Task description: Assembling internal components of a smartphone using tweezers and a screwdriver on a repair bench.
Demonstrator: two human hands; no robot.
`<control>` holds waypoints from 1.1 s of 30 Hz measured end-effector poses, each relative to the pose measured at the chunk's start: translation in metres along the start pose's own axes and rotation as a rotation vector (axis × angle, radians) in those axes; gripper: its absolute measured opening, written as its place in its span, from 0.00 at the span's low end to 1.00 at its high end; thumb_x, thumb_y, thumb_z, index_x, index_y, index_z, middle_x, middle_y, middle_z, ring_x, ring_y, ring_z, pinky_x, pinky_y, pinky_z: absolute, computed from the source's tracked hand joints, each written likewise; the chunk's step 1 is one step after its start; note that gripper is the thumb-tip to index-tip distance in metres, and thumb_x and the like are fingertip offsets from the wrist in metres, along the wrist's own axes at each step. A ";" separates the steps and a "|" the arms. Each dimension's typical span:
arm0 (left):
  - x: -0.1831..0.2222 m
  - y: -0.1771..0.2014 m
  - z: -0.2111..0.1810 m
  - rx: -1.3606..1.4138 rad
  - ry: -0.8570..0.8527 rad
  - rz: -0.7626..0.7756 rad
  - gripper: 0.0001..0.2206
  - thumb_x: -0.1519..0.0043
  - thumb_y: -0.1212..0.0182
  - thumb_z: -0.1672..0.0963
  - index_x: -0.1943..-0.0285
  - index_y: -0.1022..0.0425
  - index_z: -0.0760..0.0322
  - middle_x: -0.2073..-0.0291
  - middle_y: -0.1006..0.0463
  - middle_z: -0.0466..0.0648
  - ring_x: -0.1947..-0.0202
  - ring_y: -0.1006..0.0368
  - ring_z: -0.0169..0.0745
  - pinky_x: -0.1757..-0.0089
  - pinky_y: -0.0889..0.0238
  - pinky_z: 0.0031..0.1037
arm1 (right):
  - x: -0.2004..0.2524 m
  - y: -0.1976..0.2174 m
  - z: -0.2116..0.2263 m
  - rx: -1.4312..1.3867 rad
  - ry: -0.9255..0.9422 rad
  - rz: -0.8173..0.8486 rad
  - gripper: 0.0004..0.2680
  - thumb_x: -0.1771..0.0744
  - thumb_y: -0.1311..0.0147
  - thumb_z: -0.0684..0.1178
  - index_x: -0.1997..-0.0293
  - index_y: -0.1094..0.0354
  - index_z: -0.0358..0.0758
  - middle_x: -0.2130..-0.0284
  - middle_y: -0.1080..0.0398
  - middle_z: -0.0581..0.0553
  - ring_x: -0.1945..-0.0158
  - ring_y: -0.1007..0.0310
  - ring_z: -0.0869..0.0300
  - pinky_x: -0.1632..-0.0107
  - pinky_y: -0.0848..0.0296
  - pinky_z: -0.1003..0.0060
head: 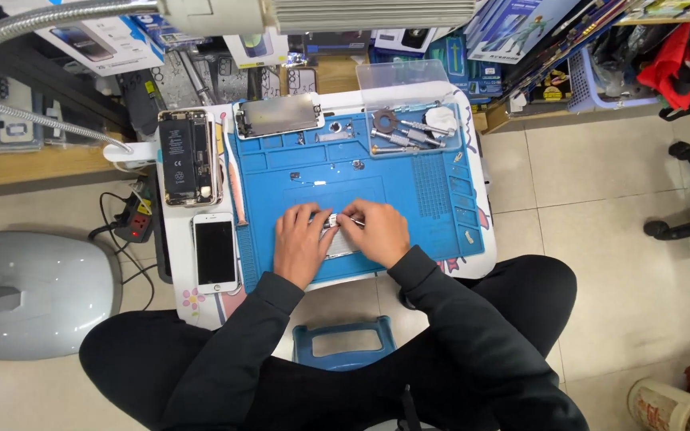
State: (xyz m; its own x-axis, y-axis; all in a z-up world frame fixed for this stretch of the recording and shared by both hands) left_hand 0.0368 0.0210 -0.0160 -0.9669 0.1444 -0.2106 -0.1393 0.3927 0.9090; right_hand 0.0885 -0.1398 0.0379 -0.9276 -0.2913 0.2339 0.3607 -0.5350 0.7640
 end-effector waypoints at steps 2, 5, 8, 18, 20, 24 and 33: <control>0.005 -0.001 0.002 0.007 -0.034 -0.009 0.12 0.34 0.34 0.50 0.45 0.23 0.52 0.51 0.29 0.43 0.43 0.33 0.46 0.48 0.39 0.40 | 0.000 0.003 0.005 -0.032 -0.017 0.019 0.10 0.31 0.43 0.57 0.52 0.22 0.47 0.65 0.18 0.42 0.54 0.17 0.43 0.55 0.18 0.47; 0.005 -0.013 0.005 0.028 -0.025 -0.008 0.10 0.34 0.34 0.52 0.49 0.24 0.57 0.52 0.30 0.45 0.42 0.34 0.46 0.45 0.42 0.40 | -0.004 0.011 0.025 0.019 0.082 0.044 0.13 0.32 0.41 0.60 0.48 0.22 0.47 0.70 0.20 0.40 0.58 0.18 0.41 0.54 0.19 0.43; 0.003 0.006 -0.005 0.142 0.047 0.007 0.10 0.33 0.35 0.54 0.47 0.27 0.58 0.52 0.34 0.45 0.43 0.36 0.49 0.45 0.43 0.42 | -0.013 -0.006 0.007 0.076 0.118 0.048 0.10 0.32 0.40 0.55 0.48 0.22 0.49 0.75 0.22 0.43 0.61 0.18 0.42 0.56 0.19 0.45; 0.004 0.010 -0.001 0.207 0.002 0.047 0.11 0.34 0.33 0.54 0.47 0.29 0.56 0.57 0.36 0.42 0.48 0.34 0.45 0.52 0.41 0.38 | -0.021 0.009 0.023 0.259 0.258 0.189 0.05 0.34 0.38 0.50 0.58 0.19 0.48 0.84 0.29 0.48 0.71 0.23 0.47 0.61 0.21 0.52; 0.003 0.020 0.001 0.409 0.056 0.042 0.11 0.34 0.33 0.57 0.46 0.28 0.60 0.58 0.34 0.46 0.52 0.28 0.52 0.54 0.34 0.40 | -0.018 0.018 0.034 0.230 0.293 0.183 0.05 0.33 0.40 0.50 0.57 0.19 0.48 0.84 0.28 0.48 0.73 0.25 0.49 0.62 0.23 0.54; -0.004 0.026 0.014 0.540 0.088 0.052 0.09 0.32 0.36 0.59 0.44 0.25 0.61 0.57 0.33 0.47 0.53 0.25 0.57 0.55 0.30 0.42 | -0.011 0.017 0.008 0.020 0.288 0.151 0.09 0.29 0.48 0.52 0.45 0.26 0.45 0.79 0.28 0.46 0.70 0.25 0.49 0.62 0.25 0.50; -0.012 0.026 0.018 0.630 0.038 0.107 0.10 0.32 0.37 0.60 0.43 0.23 0.63 0.57 0.33 0.49 0.52 0.24 0.61 0.54 0.27 0.47 | -0.009 -0.006 -0.023 -0.098 0.213 0.090 0.04 0.30 0.51 0.48 0.55 0.30 0.46 0.75 0.24 0.51 0.69 0.24 0.53 0.63 0.29 0.57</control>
State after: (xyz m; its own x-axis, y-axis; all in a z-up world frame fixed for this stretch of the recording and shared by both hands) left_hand 0.0492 0.0461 0.0039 -0.9771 0.1841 -0.1071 0.0992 0.8383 0.5361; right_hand 0.0971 -0.1521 0.0169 -0.8533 -0.4967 0.1586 0.4586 -0.5702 0.6815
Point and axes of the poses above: each hand's wrist, its own x-axis away from the middle knuckle, its own y-axis out of the back of the hand, z = x × y, the point moved 4 cm from there along -x, towards the middle knuckle
